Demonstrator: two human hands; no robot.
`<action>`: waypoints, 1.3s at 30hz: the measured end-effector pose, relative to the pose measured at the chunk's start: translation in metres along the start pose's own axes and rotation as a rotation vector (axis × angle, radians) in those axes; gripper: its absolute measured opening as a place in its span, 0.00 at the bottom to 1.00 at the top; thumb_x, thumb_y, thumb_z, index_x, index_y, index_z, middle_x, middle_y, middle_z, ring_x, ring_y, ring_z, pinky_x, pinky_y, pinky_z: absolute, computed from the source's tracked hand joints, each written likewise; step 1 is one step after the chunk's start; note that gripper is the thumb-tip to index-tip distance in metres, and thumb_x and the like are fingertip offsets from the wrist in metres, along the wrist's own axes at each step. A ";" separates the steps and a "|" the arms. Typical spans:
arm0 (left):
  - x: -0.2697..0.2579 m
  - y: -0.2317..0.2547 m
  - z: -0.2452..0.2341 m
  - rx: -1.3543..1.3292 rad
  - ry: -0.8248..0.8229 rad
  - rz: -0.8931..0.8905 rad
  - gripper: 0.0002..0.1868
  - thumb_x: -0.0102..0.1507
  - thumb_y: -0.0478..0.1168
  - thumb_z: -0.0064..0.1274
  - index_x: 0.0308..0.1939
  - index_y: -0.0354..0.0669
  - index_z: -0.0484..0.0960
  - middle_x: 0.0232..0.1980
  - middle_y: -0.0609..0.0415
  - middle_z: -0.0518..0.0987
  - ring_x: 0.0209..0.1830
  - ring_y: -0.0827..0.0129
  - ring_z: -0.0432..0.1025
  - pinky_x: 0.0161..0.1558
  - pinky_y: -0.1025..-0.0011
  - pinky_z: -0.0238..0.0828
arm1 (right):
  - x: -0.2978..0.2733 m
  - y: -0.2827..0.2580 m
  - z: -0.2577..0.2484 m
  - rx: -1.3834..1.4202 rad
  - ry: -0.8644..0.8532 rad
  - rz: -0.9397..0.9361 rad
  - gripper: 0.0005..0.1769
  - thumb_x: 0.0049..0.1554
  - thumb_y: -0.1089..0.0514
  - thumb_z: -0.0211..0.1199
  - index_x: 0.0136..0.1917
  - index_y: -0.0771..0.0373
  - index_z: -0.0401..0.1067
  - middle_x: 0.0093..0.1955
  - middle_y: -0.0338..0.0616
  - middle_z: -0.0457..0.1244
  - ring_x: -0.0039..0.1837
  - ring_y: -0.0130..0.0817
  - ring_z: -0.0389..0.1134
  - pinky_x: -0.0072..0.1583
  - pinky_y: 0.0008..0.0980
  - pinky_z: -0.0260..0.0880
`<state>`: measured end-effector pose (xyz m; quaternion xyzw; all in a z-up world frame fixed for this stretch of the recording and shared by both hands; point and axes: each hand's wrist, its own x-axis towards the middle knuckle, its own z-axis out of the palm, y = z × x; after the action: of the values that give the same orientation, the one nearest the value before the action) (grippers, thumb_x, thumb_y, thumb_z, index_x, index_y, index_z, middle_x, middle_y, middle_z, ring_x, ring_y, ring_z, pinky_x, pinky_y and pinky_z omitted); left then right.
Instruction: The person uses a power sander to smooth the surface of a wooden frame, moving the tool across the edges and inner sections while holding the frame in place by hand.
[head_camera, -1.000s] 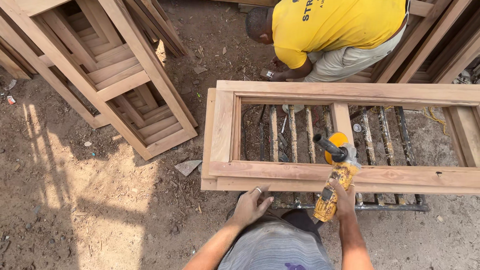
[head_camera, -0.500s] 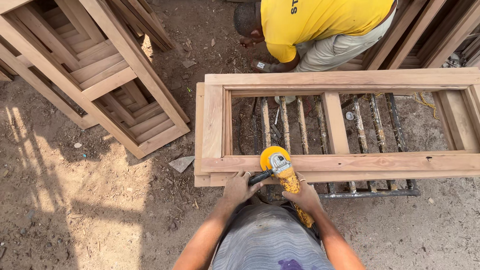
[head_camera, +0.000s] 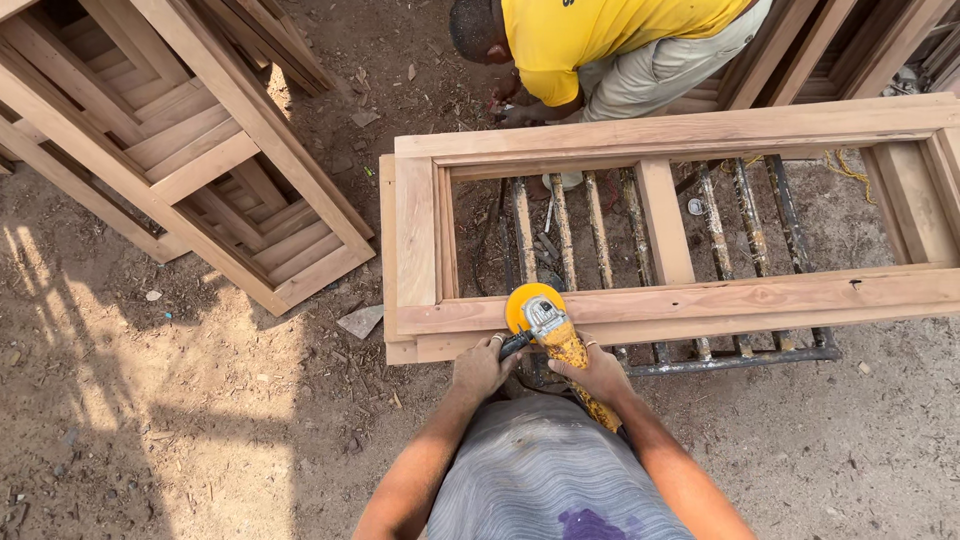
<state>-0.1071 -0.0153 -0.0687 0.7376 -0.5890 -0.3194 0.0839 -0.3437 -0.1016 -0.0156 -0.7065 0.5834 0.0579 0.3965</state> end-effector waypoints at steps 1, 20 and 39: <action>-0.001 0.001 -0.001 -0.008 0.008 -0.003 0.34 0.66 0.67 0.46 0.64 0.47 0.74 0.51 0.45 0.81 0.48 0.50 0.79 0.49 0.51 0.77 | -0.001 -0.001 0.000 0.018 -0.022 0.015 0.59 0.46 0.23 0.68 0.77 0.62 0.57 0.55 0.59 0.71 0.60 0.51 0.74 0.62 0.44 0.72; -0.010 0.011 -0.017 -0.105 0.054 -0.067 0.33 0.62 0.70 0.45 0.66 0.64 0.77 0.49 0.48 0.85 0.45 0.50 0.81 0.46 0.53 0.79 | 0.029 0.034 0.011 0.157 -0.185 0.098 0.74 0.45 0.09 0.51 0.70 0.85 0.58 0.67 0.81 0.59 0.72 0.65 0.63 0.69 0.51 0.68; -0.010 0.012 -0.019 -0.098 0.043 -0.082 0.32 0.63 0.71 0.46 0.65 0.64 0.78 0.47 0.49 0.86 0.45 0.51 0.81 0.48 0.53 0.79 | 0.034 0.037 0.017 0.177 -0.200 0.109 0.74 0.47 0.11 0.49 0.79 0.78 0.46 0.73 0.80 0.53 0.76 0.63 0.58 0.72 0.54 0.62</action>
<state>-0.1072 -0.0146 -0.0442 0.7629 -0.5399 -0.3351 0.1194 -0.3588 -0.1177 -0.0636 -0.6266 0.5815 0.0977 0.5096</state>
